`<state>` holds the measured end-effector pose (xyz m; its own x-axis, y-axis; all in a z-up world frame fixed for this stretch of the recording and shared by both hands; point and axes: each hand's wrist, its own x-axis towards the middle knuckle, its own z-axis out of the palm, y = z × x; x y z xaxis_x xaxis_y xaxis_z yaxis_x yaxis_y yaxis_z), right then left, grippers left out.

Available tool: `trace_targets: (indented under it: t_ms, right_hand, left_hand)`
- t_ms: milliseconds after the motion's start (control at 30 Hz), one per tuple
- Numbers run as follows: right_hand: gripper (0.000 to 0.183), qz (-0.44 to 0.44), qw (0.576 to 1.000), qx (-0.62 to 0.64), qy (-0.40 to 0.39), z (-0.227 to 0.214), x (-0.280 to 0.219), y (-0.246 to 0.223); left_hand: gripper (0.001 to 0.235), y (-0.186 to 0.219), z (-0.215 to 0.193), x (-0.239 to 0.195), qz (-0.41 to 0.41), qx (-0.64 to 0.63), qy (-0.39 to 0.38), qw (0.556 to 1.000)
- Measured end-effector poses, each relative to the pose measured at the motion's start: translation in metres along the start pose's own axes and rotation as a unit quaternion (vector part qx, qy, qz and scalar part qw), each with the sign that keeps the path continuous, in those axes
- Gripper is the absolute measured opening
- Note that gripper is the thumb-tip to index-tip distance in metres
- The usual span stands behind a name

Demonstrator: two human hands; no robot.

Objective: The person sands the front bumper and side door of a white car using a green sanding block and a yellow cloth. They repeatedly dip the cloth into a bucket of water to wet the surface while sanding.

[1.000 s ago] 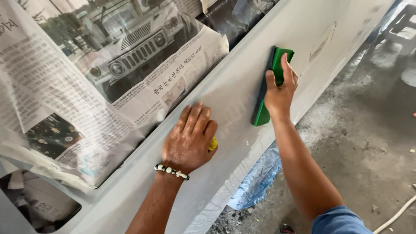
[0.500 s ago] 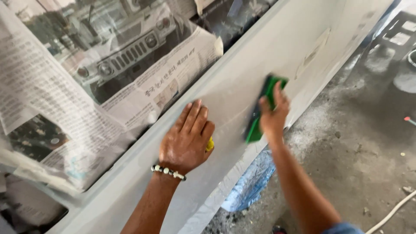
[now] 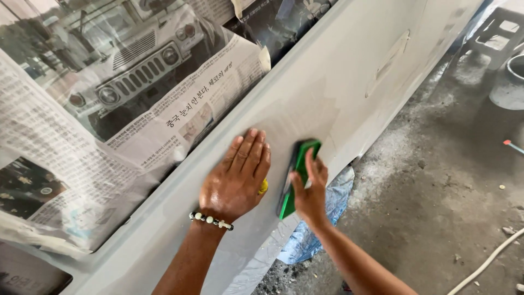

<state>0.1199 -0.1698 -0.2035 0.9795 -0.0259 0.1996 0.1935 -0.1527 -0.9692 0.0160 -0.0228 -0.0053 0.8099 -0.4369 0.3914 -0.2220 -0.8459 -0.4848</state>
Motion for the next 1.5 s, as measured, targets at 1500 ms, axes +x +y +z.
trace_targets:
  t_ms: [1500]
  right_hand:
    - [0.067, 0.423, 0.900, 0.106, -0.026, 0.071, -0.132, 0.132]
  left_hand:
    - [0.056, 0.023, 0.049, 0.004, 0.091, 0.055, -0.136, 0.985]
